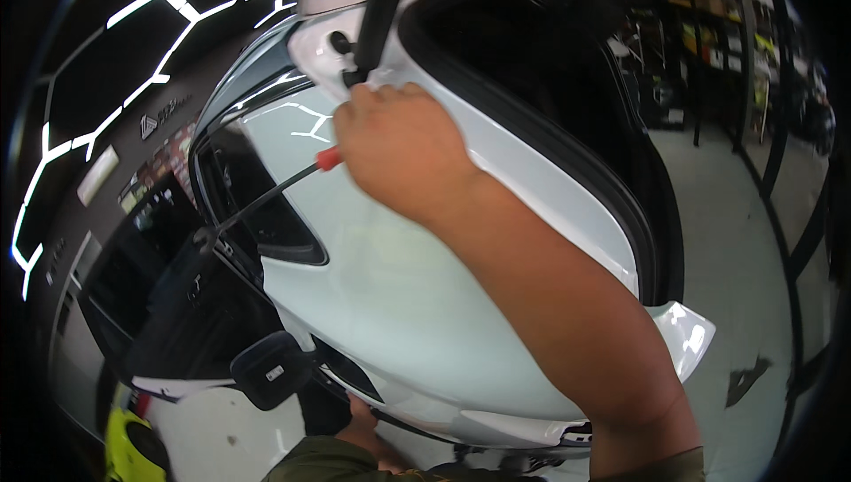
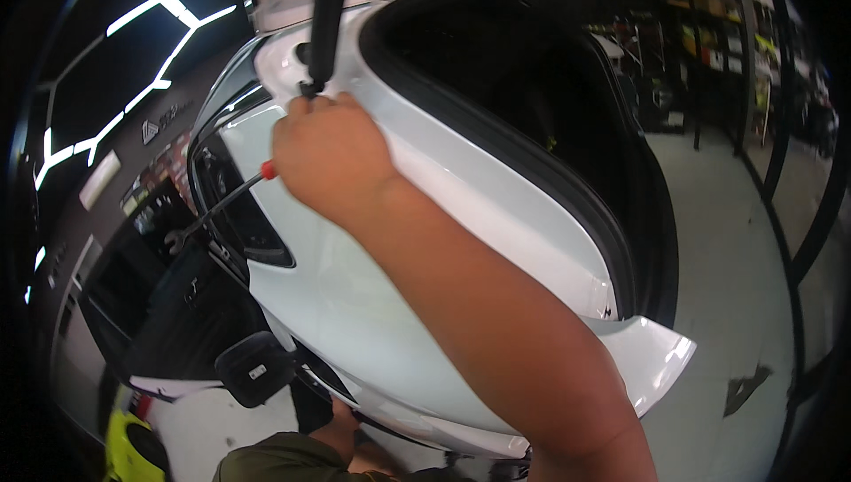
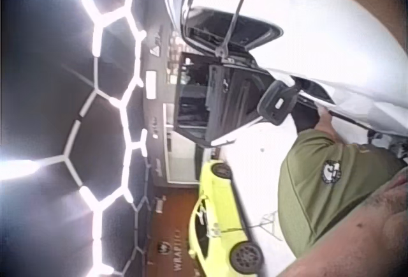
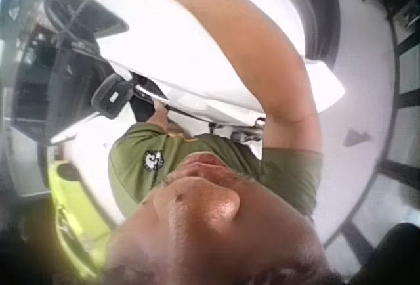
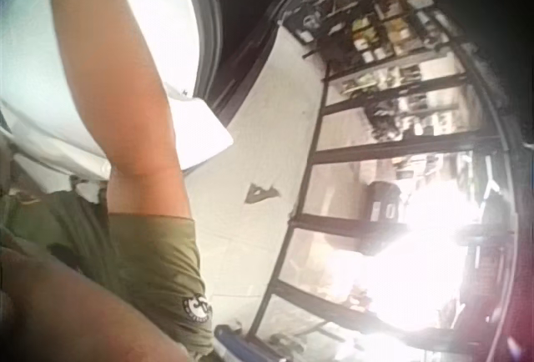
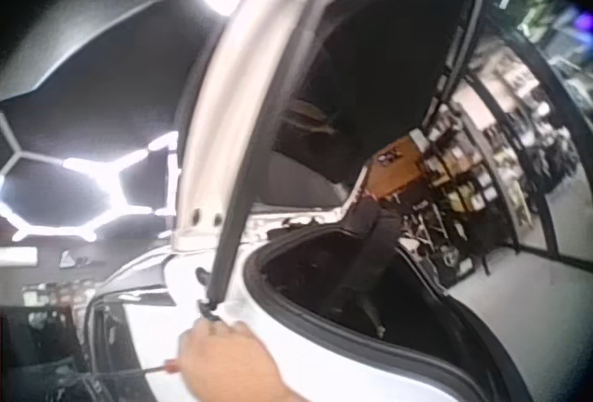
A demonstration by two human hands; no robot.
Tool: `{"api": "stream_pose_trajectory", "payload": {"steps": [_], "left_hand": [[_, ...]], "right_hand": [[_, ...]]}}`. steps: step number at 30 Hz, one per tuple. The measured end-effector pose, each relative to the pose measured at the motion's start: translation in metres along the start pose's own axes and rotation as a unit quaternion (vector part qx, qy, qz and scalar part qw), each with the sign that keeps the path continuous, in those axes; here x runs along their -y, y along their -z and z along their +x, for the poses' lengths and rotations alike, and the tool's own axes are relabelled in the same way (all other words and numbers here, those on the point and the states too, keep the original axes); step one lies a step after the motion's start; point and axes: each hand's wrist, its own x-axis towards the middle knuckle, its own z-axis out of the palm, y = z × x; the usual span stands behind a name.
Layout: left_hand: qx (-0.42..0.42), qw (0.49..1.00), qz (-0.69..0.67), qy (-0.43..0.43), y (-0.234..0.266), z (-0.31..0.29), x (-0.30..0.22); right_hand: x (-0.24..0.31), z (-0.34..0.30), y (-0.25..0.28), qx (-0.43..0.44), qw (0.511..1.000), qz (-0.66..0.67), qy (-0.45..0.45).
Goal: The person removes a black rubber weatherstrip from the rear window of a white car using a red pry tool, then kneels to detach a wheel arch trim piece with a screwdriver. The removed parts are placed on the floor.
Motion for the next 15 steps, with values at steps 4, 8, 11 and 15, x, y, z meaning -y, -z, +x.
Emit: {"api": "stream_pose_trajectory", "payload": {"steps": [4,8,11,15], "left_hand": [[-0.077,0.994,-0.032,-0.076,0.032,0.027,0.021],[-0.138,0.983,-0.043,-0.109,0.053,0.048,0.026],[-0.165,0.984,-0.061,-0.016,0.003,-0.006,0.026],[-0.081,0.989,-0.117,-0.040,0.038,-0.017,0.015]], "right_hand": [[0.004,0.001,-0.006,0.001,1.000,-0.028,-0.001],[0.004,0.009,0.007,-0.010,0.999,-0.039,-0.002],[0.009,0.006,0.005,0.027,0.998,-0.054,-0.022],[0.015,0.010,0.007,0.045,0.997,-0.037,-0.059]]}}
